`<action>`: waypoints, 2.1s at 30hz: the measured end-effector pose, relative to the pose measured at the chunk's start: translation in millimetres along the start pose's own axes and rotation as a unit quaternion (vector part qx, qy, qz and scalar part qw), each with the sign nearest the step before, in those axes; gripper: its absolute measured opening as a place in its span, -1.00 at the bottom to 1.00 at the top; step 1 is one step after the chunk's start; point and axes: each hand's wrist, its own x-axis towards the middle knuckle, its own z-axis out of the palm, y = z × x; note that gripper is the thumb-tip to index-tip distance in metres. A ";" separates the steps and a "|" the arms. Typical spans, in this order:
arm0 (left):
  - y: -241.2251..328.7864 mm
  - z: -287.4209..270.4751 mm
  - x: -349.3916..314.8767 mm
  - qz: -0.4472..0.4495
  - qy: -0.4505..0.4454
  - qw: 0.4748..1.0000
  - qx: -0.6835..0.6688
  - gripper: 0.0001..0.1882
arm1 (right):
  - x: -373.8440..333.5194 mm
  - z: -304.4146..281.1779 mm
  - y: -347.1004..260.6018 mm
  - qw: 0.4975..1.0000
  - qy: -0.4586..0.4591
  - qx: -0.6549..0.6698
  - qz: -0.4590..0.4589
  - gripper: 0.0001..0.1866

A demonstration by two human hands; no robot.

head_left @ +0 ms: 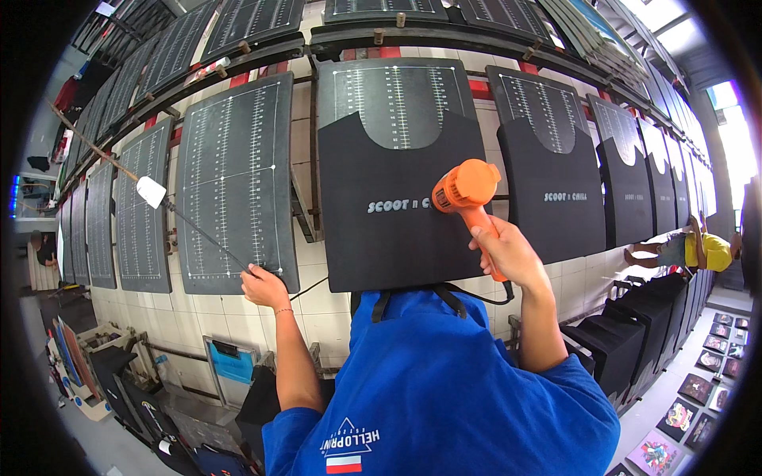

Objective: The person operates a heat press machine to set a print on a black t-shirt, removes a paper backing, and then uses a heat gun to dry ink on a series of black t-shirts mounted on printing boards.

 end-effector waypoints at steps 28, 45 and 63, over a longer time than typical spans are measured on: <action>-1.9 -0.6 1.1 0.012 -0.032 0.999 0.000 -0.57 | -7.4 -12.1 20.5 0.991 0.073 0.107 0.024 -0.64; -0.9 -1.2 1.6 0.004 -0.014 1.000 0.000 -0.57 | -15.4 -0.1 26.7 0.986 0.086 0.140 0.017 -0.63; 8.3 -25.7 -48.1 -0.052 0.017 0.989 -0.139 -0.44 | -3.2 -112.0 55.4 0.992 -0.079 0.086 -0.041 -0.63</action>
